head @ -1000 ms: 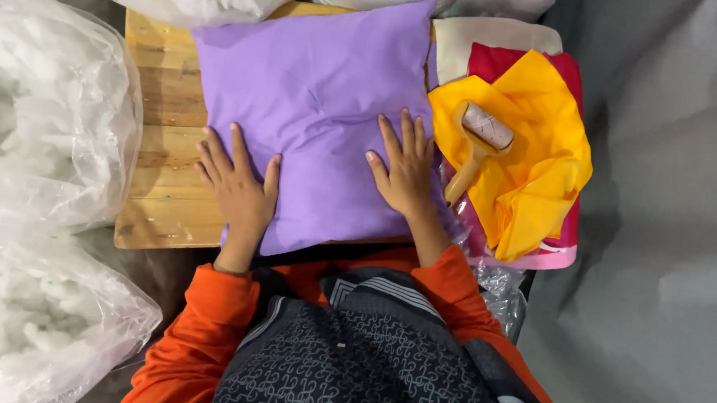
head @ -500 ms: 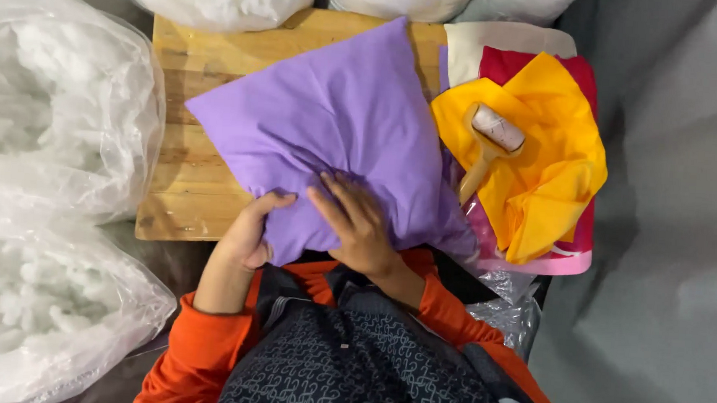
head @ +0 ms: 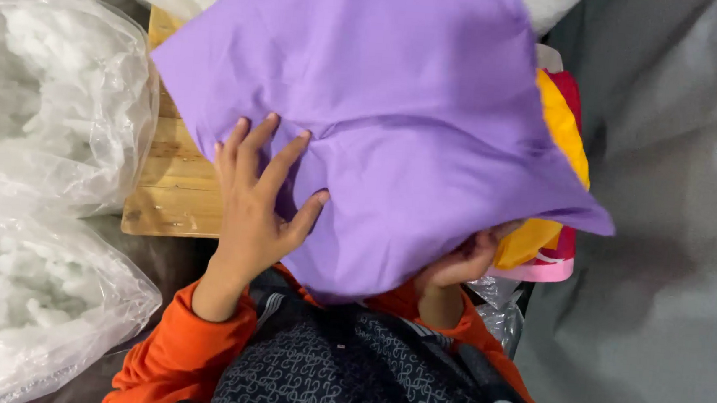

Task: Stuffing a purple pillowcase with white fiberfill, smoothing it out, and cleaning the surface with a lint roller.

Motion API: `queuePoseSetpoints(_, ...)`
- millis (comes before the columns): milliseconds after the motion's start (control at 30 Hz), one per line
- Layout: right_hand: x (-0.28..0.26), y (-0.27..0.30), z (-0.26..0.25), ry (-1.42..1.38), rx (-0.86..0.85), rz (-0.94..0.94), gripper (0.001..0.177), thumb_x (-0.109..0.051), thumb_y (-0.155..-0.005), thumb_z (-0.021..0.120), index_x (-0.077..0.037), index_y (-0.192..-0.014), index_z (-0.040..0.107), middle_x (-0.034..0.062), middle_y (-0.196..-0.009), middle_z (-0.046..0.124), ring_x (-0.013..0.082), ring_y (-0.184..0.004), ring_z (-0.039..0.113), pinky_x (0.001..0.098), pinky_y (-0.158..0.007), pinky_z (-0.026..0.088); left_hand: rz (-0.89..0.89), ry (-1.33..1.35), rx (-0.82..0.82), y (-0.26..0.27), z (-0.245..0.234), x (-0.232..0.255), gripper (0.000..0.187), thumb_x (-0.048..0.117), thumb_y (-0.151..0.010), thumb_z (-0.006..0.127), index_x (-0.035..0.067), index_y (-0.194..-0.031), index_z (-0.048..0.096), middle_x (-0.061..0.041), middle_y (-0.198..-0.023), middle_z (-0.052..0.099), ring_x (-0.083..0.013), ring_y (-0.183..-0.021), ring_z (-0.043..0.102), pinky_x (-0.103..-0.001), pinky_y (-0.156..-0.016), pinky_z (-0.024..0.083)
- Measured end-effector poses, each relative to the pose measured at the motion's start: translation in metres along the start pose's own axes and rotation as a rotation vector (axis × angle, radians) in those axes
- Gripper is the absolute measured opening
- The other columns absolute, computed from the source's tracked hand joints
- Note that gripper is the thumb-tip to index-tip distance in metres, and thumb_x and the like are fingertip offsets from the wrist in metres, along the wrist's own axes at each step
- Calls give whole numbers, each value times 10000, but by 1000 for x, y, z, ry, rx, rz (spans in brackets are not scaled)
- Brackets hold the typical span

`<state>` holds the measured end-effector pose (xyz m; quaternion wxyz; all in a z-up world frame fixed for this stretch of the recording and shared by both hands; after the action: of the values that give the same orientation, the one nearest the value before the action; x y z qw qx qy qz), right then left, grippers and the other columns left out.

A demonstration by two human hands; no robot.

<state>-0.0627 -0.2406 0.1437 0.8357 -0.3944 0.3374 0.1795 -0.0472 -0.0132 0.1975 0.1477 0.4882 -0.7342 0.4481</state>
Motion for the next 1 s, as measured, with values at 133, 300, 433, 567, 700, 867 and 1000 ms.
queuePoseSetpoints(133,-11,-1,-16,186,165,-173,808,-145,-922,477,-182,-1626,84,140,-1744,130,295,-1565,215,395,-1252,208,-3,-70,-276,-2,11,-22,534,175,-852,752,189,-1376,652,-171,-1482,499,-539,-1423,344,-822,-1061,163)
queuePoseSetpoints(300,-1,-46,-25,404,-200,-532,590,-290,-914,571,-108,-1417,322,258,-1643,153,443,-1574,120,549,-1290,155,-17,-180,-193,-29,12,-27,560,268,-906,748,178,-1439,603,-188,-1558,431,-535,-1450,299,-818,-1078,153)
queuePoseSetpoints(433,15,-61,67,836,-865,-444,489,-411,-1038,554,-111,-1423,554,245,-1601,381,538,-1545,257,700,-1298,254,-172,-434,-132,-52,57,-63,782,566,-996,612,240,-1642,314,-165,-1699,188,-517,-1532,135,-846,-1093,158)
queuePoseSetpoints(567,143,-19,69,1320,-1295,-279,694,-549,-956,653,-310,-1570,434,103,-1675,277,445,-1545,158,790,-1136,181,-127,-554,-157,-11,146,-152,732,567,-996,376,221,-1640,348,-173,-1700,198,-515,-1528,119,-855,-1068,90)
queuePoseSetpoints(700,175,-10,70,1440,-1349,13,682,-578,-1008,458,-305,-1616,315,105,-1713,136,448,-1555,114,798,-1124,150,-10,-513,-106,-28,140,-174,723,591,-992,320,242,-1618,420,-159,-1697,223,-504,-1534,137,-831,-1098,94)
queuePoseSetpoints(867,122,-50,122,1441,-1498,403,737,-563,-992,512,-327,-1617,203,207,-1687,127,587,-1478,148,847,-1046,178,193,-456,-188,-62,122,-203,718,661,-1049,338,240,-1622,435,-158,-1693,241,-491,-1531,169,-822,-1100,137)
queuePoseSetpoints(1000,159,-50,122,1407,-1167,-122,631,-586,-1076,491,-339,-1629,315,86,-1715,178,445,-1570,109,770,-1169,180,218,-445,-216,-58,121,-207,747,692,-1019,334,235,-1596,458,-159,-1680,287,-498,-1518,216,-816,-1101,147)
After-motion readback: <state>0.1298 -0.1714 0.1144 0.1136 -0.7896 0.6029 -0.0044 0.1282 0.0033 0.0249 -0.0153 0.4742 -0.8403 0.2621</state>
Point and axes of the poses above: each hand's wrist, its own y-axis away from the middle knuckle, its own z-axis out of the palm, x = y × z, the point moved 1 cm from there along -y, towards the middle knuckle
